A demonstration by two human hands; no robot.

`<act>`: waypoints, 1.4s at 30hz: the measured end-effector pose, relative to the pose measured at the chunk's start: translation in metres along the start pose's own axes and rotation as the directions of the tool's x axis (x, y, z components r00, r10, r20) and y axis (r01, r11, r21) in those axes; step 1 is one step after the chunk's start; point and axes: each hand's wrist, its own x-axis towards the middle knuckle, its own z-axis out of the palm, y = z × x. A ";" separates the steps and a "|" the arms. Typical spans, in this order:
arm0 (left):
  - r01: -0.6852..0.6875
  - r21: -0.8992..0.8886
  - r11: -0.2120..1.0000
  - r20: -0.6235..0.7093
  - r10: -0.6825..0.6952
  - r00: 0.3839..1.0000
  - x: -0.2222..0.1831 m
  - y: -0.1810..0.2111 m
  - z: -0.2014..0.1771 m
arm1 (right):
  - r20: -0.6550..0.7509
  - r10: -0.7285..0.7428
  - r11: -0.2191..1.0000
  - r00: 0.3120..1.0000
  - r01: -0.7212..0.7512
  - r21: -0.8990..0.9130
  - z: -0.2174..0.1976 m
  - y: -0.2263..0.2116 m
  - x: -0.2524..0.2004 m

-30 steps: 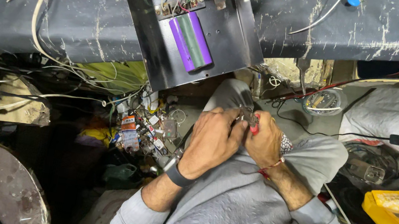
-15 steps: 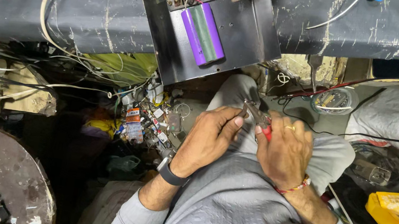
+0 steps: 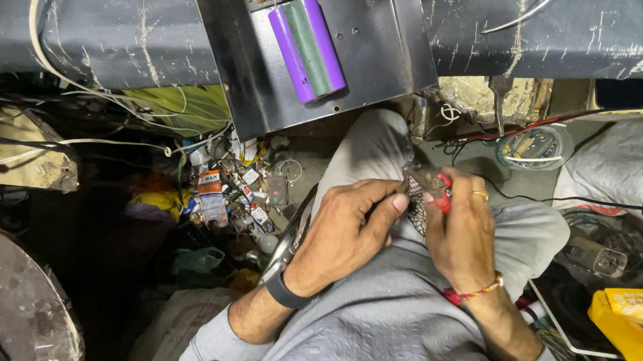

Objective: The person works on the internal components of a black electronic device, handling two purple batteries and using wire cutters to trim wires inside the housing.

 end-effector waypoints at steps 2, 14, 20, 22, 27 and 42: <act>-0.053 -0.031 0.998 -0.046 0.052 0.998 0.000 -0.002 0.000 | 0.067 0.050 0.994 0.996 -0.057 0.097 0.002 0.002 0.000; -0.176 -0.229 0.957 -0.013 0.178 0.984 0.006 -0.036 -0.008 | 0.580 0.195 0.934 0.791 -0.329 0.136 -0.020 0.002 0.001; -0.138 -0.147 0.979 0.005 0.141 0.990 0.004 -0.033 -0.008 | 0.577 0.221 0.943 0.787 -0.323 0.080 -0.027 -0.006 0.002; -0.132 -0.089 0.987 0.025 0.135 0.991 0.004 -0.032 -0.009 | 0.577 0.246 0.936 0.779 -0.347 0.068 -0.026 -0.006 0.004; -0.126 -0.008 0.992 0.058 0.126 0.990 0.003 -0.030 -0.012 | 0.532 0.168 0.968 0.830 -0.241 0.071 -0.026 -0.006 0.003; -0.164 -0.089 0.982 0.113 0.174 0.978 0.003 -0.039 -0.015 | 0.503 0.050 0.994 0.863 -0.094 0.063 -0.031 -0.006 0.000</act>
